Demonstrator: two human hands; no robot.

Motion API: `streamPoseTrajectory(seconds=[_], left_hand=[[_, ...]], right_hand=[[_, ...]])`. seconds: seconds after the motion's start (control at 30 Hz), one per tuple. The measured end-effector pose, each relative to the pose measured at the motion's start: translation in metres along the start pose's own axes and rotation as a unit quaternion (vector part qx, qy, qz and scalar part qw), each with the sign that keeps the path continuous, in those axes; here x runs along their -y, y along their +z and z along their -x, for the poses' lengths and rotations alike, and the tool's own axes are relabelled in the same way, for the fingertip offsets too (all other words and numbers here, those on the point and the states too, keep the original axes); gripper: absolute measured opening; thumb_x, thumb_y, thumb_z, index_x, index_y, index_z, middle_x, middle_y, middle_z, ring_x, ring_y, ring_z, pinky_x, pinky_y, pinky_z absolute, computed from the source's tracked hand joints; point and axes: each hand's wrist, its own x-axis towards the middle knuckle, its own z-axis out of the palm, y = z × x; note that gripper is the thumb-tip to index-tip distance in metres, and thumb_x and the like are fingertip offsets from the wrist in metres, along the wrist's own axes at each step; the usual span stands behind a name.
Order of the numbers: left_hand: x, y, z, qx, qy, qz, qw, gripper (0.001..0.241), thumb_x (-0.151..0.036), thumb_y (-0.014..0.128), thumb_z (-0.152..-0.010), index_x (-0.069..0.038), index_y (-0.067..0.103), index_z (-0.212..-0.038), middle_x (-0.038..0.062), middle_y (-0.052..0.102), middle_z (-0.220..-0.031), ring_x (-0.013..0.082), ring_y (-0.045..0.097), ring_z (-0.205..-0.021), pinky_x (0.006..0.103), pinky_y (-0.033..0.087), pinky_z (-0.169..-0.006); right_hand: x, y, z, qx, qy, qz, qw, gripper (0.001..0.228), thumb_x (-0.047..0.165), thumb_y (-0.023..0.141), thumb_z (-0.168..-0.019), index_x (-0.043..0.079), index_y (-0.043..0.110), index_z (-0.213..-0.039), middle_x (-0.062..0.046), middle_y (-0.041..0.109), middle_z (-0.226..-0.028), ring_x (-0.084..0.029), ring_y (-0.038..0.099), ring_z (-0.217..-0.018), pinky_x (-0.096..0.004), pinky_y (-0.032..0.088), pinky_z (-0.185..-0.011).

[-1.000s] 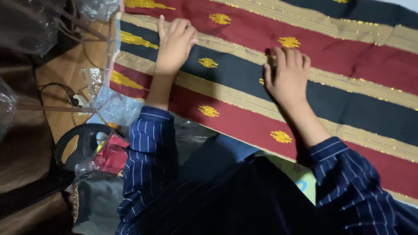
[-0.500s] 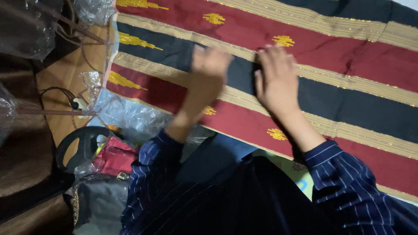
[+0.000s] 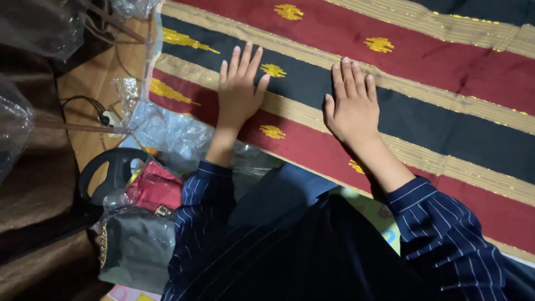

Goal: Smoothing and folding a large piece of traditional patterned fabric

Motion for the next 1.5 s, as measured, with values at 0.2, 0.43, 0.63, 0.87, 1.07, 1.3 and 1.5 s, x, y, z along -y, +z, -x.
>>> streamPoseTrajectory(seconds=[0.2,0.43,0.63,0.87,1.07,1.3,1.5], left_hand=[[0.0,0.016,0.001,-0.021,-0.014,-0.037,0.999,0.061,-0.05,0.043,-0.109,-0.026,0.037,-0.164,0.004,0.027,-0.17,0.0335,0.032,-0.155,0.0595,0.031,-0.12],[0.024,0.019,-0.001,-0.04,0.015,-0.103,0.994,0.054,-0.035,0.05,-0.105,-0.027,0.044,-0.158,-0.001,0.03,-0.169,0.028,0.035,-0.153,0.0543,0.036,-0.118],[0.071,0.014,-0.003,-0.041,0.026,-0.016,0.999,0.054,-0.044,0.042,-0.11,-0.029,0.039,-0.161,-0.004,0.034,-0.168,0.0232,0.031,-0.156,0.0502,0.028,-0.124],[0.137,0.002,-0.019,0.07,-0.025,0.054,0.996,0.054,-0.048,0.043,-0.109,-0.04,0.035,-0.161,-0.012,0.026,-0.171,0.0176,0.019,-0.159,0.049,0.016,-0.128],[0.139,-0.016,-0.018,0.088,-0.048,0.022,0.995,0.053,-0.047,0.036,-0.111,-0.037,0.032,-0.163,-0.01,0.023,-0.172,0.022,0.016,-0.159,0.0527,0.013,-0.128],[0.144,-0.015,-0.02,0.086,-0.051,0.025,0.995,0.053,-0.044,0.039,-0.11,-0.039,0.031,-0.162,-0.012,0.025,-0.171,0.0219,0.02,-0.159,0.0528,0.017,-0.129],[0.164,-0.026,-0.04,0.064,-0.098,0.093,0.989,0.053,-0.041,0.042,-0.111,-0.035,0.032,-0.163,0.005,0.04,-0.165,0.0317,0.034,-0.154,0.0646,0.023,-0.122]], right_hand=[[0.075,0.008,-0.042,-0.053,-0.079,-0.033,0.995,0.072,0.028,0.063,-0.099,0.001,0.036,-0.16,-0.027,0.035,-0.163,-0.045,0.031,-0.151,-0.061,0.027,-0.12],[0.122,0.046,-0.069,-0.071,-0.118,-0.075,0.988,0.061,0.032,0.039,-0.111,0.005,0.028,-0.163,-0.02,0.034,-0.167,-0.034,0.027,-0.156,-0.054,0.018,-0.126],[0.116,0.061,-0.071,-0.081,-0.111,-0.015,0.99,0.069,0.044,0.041,-0.107,0.005,0.031,-0.163,-0.016,0.029,-0.17,-0.03,0.021,-0.158,-0.053,0.013,-0.127],[0.115,0.061,-0.07,-0.01,-0.08,0.004,0.997,0.072,0.05,0.033,-0.105,0.009,0.027,-0.165,-0.013,0.022,-0.173,-0.027,0.016,-0.16,-0.053,0.011,-0.128],[0.134,0.056,-0.091,-0.006,-0.081,0.027,0.996,0.075,0.048,0.037,-0.103,0.006,0.028,-0.164,-0.017,0.023,-0.171,-0.032,0.017,-0.159,-0.057,0.013,-0.126],[0.185,0.087,-0.141,0.006,-0.104,0.009,0.995,0.076,0.053,0.034,-0.104,0.006,0.027,-0.164,-0.018,0.02,-0.172,-0.035,0.01,-0.16,-0.058,0.009,-0.127],[0.186,0.08,-0.137,0.034,-0.085,0.017,0.996,0.078,0.057,0.029,-0.105,0.01,0.022,-0.166,-0.013,0.016,-0.174,-0.031,0.006,-0.161,-0.058,0.002,-0.128]])
